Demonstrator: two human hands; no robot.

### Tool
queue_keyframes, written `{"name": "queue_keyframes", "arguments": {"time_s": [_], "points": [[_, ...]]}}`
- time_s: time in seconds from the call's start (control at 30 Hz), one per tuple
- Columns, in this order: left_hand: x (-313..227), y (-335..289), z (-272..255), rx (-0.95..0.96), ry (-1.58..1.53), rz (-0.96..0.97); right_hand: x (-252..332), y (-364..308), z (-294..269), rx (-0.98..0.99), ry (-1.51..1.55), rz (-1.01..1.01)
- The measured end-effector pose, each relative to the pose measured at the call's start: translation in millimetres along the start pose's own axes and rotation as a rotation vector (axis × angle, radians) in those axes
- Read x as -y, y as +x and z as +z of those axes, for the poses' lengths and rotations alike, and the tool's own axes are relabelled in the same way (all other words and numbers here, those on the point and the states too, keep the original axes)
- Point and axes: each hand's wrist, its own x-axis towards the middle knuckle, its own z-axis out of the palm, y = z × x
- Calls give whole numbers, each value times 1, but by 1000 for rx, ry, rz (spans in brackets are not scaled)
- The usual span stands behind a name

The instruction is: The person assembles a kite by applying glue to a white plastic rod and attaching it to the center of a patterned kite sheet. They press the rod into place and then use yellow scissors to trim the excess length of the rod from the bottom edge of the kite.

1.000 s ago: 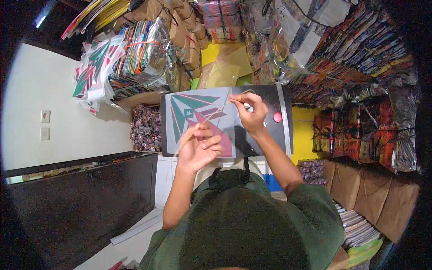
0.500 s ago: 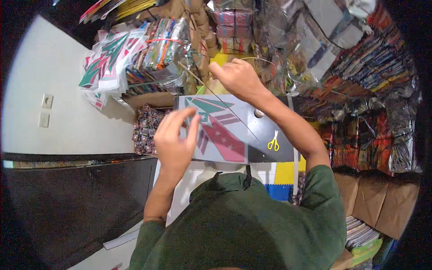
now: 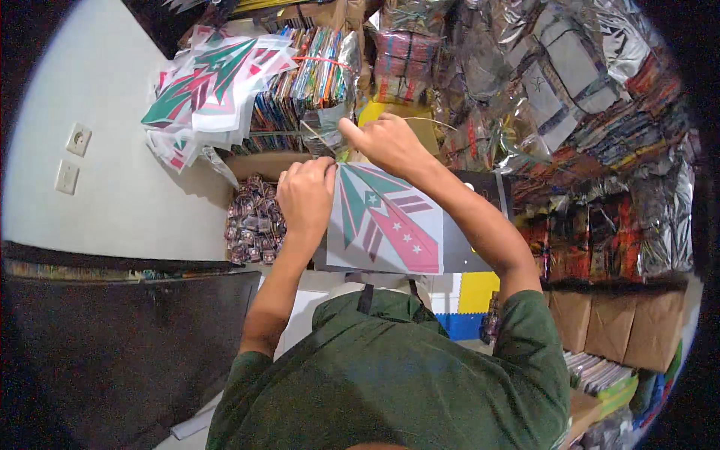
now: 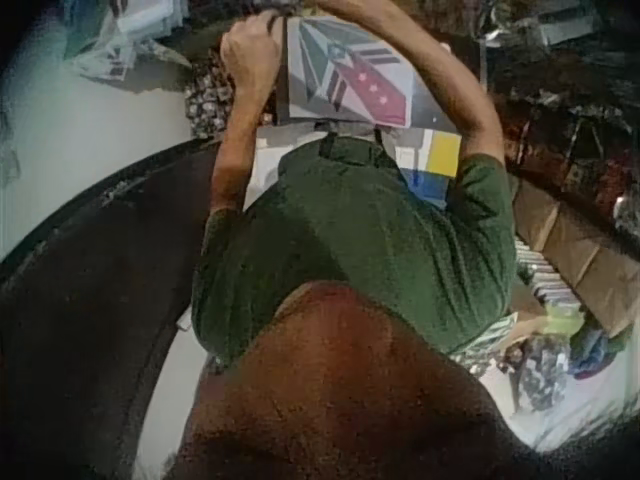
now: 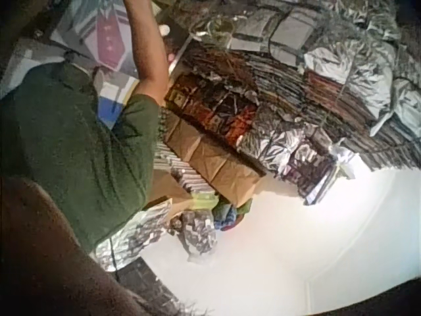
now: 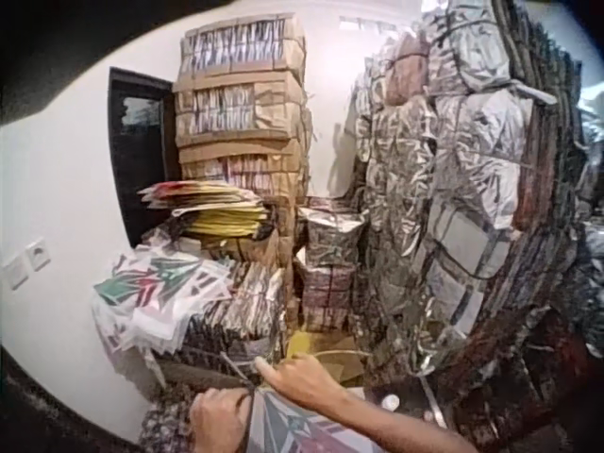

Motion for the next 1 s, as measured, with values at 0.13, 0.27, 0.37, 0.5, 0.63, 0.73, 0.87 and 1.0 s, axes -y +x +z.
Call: {"name": "queue_keyframes", "arguments": {"time_s": [0.13, 0.27, 0.37, 0.5, 0.63, 0.73, 0.87, 1.0], "points": [[22, -2, 9, 46, -14, 26, 16, 11, 8, 44, 8, 29], [45, -10, 36, 74, -43, 18, 29, -5, 11, -21, 90, 45], [72, -19, 54, 136, -49, -76, 37, -30, -11, -139, 192, 164], [85, -27, 77, 162, -46, -110, 46, -119, -38, -57, 147, 553], [90, -21, 87, 196, -51, -161, 71, -226, -11, 7, 192, 894], [93, -17, 90, 198, -57, -171, 98, -263, 5, 22, 257, 1121], [79, -10, 92, 156, -50, -122, 112, -286, 7, -111, 308, 1298], [49, -6, 96, 186, -72, -146, 103, -308, 7, -240, 295, 1323]]}}
